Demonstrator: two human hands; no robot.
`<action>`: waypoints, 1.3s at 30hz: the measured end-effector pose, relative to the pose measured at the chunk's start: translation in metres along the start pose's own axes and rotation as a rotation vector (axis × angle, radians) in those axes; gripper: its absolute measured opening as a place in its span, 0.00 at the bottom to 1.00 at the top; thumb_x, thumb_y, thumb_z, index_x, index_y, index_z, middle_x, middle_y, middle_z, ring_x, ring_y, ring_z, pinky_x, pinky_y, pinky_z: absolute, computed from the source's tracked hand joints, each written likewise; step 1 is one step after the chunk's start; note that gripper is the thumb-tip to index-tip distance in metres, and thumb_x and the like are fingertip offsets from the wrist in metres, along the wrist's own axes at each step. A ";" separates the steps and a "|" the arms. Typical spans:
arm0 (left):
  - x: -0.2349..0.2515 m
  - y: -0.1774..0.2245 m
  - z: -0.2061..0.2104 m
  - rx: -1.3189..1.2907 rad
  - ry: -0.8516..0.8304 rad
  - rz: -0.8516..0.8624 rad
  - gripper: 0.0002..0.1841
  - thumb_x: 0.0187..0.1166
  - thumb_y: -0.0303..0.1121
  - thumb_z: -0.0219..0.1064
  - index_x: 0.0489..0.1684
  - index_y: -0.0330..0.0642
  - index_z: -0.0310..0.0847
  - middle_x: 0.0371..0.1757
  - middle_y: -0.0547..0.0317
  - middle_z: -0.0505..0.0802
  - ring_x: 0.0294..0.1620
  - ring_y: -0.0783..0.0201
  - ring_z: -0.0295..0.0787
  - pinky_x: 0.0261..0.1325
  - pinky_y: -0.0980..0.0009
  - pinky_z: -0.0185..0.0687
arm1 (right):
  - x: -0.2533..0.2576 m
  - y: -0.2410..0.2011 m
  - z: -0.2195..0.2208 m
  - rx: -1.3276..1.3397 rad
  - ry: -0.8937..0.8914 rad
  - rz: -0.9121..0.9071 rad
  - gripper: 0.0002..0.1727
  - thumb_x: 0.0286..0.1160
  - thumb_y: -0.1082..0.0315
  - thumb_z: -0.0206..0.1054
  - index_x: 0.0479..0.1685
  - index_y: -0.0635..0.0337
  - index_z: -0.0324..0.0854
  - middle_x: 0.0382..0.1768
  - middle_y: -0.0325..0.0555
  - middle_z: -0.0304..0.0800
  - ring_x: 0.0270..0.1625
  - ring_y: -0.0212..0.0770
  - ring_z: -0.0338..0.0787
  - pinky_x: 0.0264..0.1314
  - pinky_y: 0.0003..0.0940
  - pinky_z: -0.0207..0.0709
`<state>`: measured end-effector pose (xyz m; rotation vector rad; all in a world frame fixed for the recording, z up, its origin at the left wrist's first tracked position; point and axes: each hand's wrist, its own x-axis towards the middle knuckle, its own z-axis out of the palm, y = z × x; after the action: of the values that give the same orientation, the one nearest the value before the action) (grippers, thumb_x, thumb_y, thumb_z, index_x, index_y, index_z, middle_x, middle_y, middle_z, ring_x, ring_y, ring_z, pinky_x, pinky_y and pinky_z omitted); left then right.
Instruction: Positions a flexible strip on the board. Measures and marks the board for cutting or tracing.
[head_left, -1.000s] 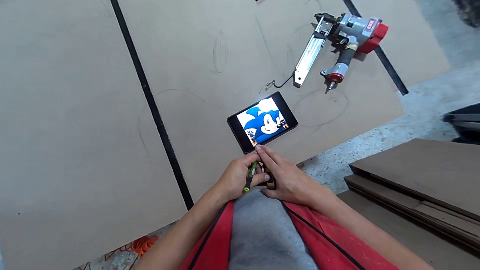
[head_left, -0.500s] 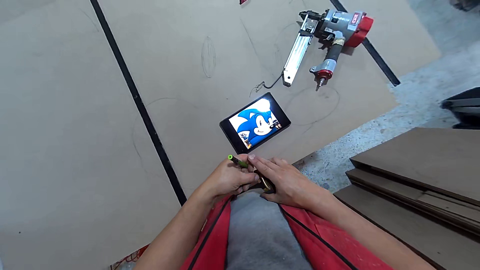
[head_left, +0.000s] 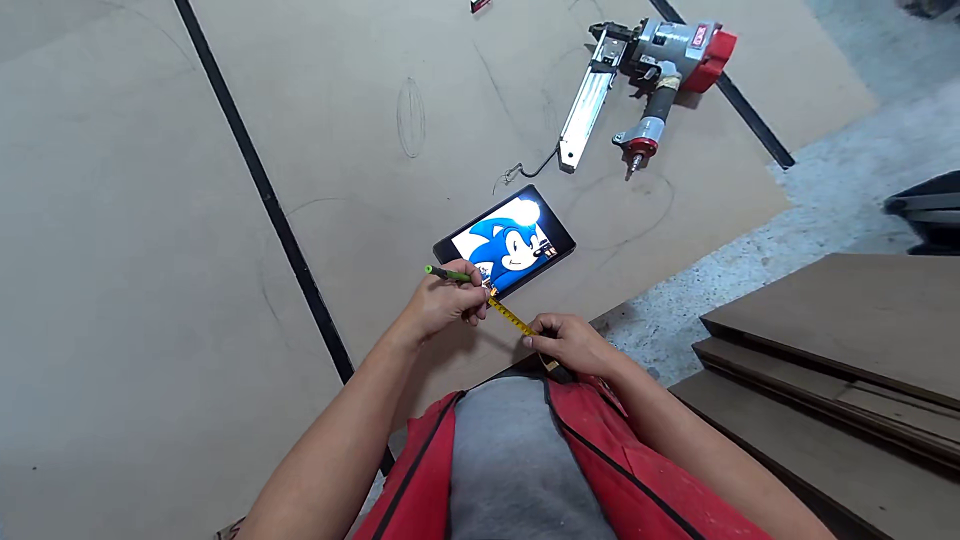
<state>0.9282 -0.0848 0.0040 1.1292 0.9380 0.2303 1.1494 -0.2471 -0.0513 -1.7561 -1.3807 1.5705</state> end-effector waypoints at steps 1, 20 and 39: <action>0.005 -0.004 -0.001 -0.007 0.019 0.014 0.05 0.78 0.21 0.69 0.43 0.33 0.78 0.24 0.44 0.90 0.22 0.55 0.90 0.27 0.66 0.88 | 0.004 0.001 0.001 0.018 0.034 0.011 0.13 0.82 0.49 0.68 0.36 0.44 0.89 0.28 0.30 0.91 0.31 0.30 0.88 0.35 0.38 0.83; -0.024 -0.194 -0.104 1.109 0.729 0.136 0.32 0.87 0.53 0.48 0.83 0.41 0.69 0.93 0.51 0.65 0.93 0.50 0.58 0.95 0.48 0.45 | 0.064 0.046 0.046 -0.435 0.621 -0.141 0.19 0.89 0.56 0.59 0.71 0.40 0.88 0.47 0.38 0.97 0.50 0.37 0.96 0.54 0.43 0.89; -0.025 -0.198 -0.107 1.100 0.744 0.202 0.32 0.87 0.53 0.49 0.82 0.42 0.71 0.93 0.54 0.67 0.94 0.52 0.57 0.95 0.50 0.44 | 0.070 0.032 0.050 -0.390 0.637 -0.018 0.13 0.85 0.55 0.62 0.55 0.40 0.92 0.33 0.30 0.95 0.32 0.30 0.92 0.36 0.39 0.86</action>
<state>0.7776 -0.1166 -0.1619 2.2358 1.6971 0.3162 1.1076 -0.2158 -0.1269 -2.1908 -1.4047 0.6389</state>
